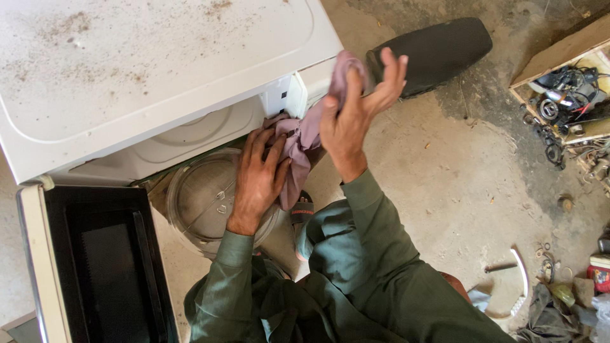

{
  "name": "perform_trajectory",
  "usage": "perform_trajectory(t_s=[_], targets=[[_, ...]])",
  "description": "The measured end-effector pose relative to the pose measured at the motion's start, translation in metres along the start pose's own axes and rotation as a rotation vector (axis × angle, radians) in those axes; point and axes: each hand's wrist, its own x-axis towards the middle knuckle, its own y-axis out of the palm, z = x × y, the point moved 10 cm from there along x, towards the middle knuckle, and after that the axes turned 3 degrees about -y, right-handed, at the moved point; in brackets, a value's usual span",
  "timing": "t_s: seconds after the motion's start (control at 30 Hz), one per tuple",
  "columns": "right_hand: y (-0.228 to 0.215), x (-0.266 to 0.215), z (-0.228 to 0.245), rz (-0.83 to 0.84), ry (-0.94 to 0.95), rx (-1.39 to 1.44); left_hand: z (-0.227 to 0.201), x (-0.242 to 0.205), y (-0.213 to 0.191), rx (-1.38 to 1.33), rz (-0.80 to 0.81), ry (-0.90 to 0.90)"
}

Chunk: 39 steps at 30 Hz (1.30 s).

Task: The person opens a white microwave, removes the glass turntable, and wipes the interior walls and ceiling with a cloth. They then wipe the exterior control panel and door area before placing the turntable back inside.

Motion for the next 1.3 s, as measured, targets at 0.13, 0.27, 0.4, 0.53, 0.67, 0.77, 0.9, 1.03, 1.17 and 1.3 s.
perform_trajectory(t_s=[0.13,0.27,0.4,0.53,0.67,0.77,0.9,1.03,1.17,1.3], targets=[[0.001,-0.005,0.014,0.054,-0.032,0.045,0.001,0.002,0.002,0.018,-0.002,0.006],[0.007,-0.008,0.026,0.048,-0.087,0.001,-0.001,-0.001,0.006,0.049,-0.023,0.039],[-0.003,0.0,0.006,0.013,-0.033,-0.005,0.002,-0.002,0.0,0.054,-0.024,0.028],[-0.003,-0.014,0.039,0.079,-0.096,0.05,-0.001,-0.001,-0.006,0.048,-0.082,0.035],[0.001,-0.004,0.022,0.013,-0.067,-0.037,0.002,-0.003,-0.008,0.052,-0.095,0.037],[-0.006,-0.007,0.007,0.019,-0.039,0.056,0.007,-0.005,-0.017,0.023,-0.121,0.017],[0.002,-0.012,0.034,-0.061,-0.127,0.124,0.009,-0.004,-0.018,0.004,-0.134,0.004],[-0.006,-0.005,0.031,-0.082,-0.153,0.094,0.009,-0.008,-0.018,0.018,-0.15,0.007],[-0.014,-0.013,-0.005,-0.04,0.093,0.271,0.015,-0.011,-0.022,0.033,-0.168,-0.008],[-0.019,-0.013,-0.024,-0.204,0.095,0.456,0.017,-0.012,-0.018,0.001,-0.156,-0.018]])
